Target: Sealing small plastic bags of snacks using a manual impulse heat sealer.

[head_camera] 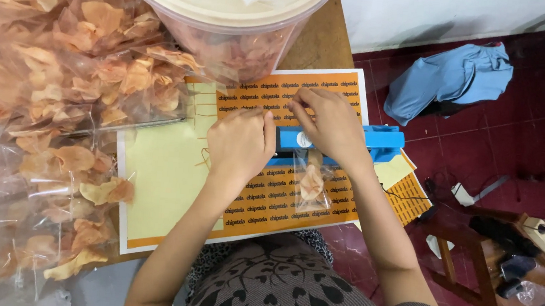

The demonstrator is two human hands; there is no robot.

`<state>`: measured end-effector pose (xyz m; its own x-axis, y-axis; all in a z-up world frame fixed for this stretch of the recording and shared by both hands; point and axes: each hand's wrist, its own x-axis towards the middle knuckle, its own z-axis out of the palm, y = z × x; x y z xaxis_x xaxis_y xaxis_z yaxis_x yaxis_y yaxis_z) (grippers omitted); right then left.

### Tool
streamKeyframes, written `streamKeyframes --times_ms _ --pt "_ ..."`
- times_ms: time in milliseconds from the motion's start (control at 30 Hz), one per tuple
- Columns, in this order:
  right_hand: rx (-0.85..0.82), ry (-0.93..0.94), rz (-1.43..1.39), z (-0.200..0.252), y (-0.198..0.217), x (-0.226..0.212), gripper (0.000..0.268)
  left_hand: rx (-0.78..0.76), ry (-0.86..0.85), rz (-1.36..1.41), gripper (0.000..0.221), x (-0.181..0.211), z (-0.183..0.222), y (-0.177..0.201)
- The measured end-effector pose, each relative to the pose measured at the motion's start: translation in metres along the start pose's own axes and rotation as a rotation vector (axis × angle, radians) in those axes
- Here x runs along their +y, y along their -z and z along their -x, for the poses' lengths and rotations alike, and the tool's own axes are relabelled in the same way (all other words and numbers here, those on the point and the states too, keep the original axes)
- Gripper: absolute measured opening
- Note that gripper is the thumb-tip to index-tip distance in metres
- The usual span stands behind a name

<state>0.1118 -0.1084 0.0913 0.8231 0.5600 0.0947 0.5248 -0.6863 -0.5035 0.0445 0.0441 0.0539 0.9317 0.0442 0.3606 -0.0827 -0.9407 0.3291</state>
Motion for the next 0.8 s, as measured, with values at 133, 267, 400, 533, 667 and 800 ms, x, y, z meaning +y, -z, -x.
streamKeyframes --times_ms 133,267,400,533,667,800 --pt "0.018 0.005 -0.028 0.002 0.006 -0.004 0.018 -0.006 0.004 -0.004 0.045 0.001 0.001 0.004" --pt "0.029 0.022 -0.126 0.004 0.006 -0.003 0.017 -0.006 -0.017 0.033 0.045 -0.002 0.002 -0.003" --pt "0.065 0.083 -0.298 0.008 0.014 -0.007 0.018 -0.002 -0.055 0.082 0.046 -0.004 -0.002 -0.007" --pt "0.144 0.155 -0.374 0.012 0.020 -0.004 0.019 0.079 -0.124 0.069 0.042 -0.001 -0.007 -0.006" --pt "0.329 0.251 -0.391 0.023 0.023 0.002 0.016 0.195 -0.313 0.088 0.035 0.011 -0.009 0.022" --pt "0.355 0.311 -0.607 0.052 0.034 0.018 0.024 0.369 -0.539 0.245 0.035 0.016 -0.009 0.051"
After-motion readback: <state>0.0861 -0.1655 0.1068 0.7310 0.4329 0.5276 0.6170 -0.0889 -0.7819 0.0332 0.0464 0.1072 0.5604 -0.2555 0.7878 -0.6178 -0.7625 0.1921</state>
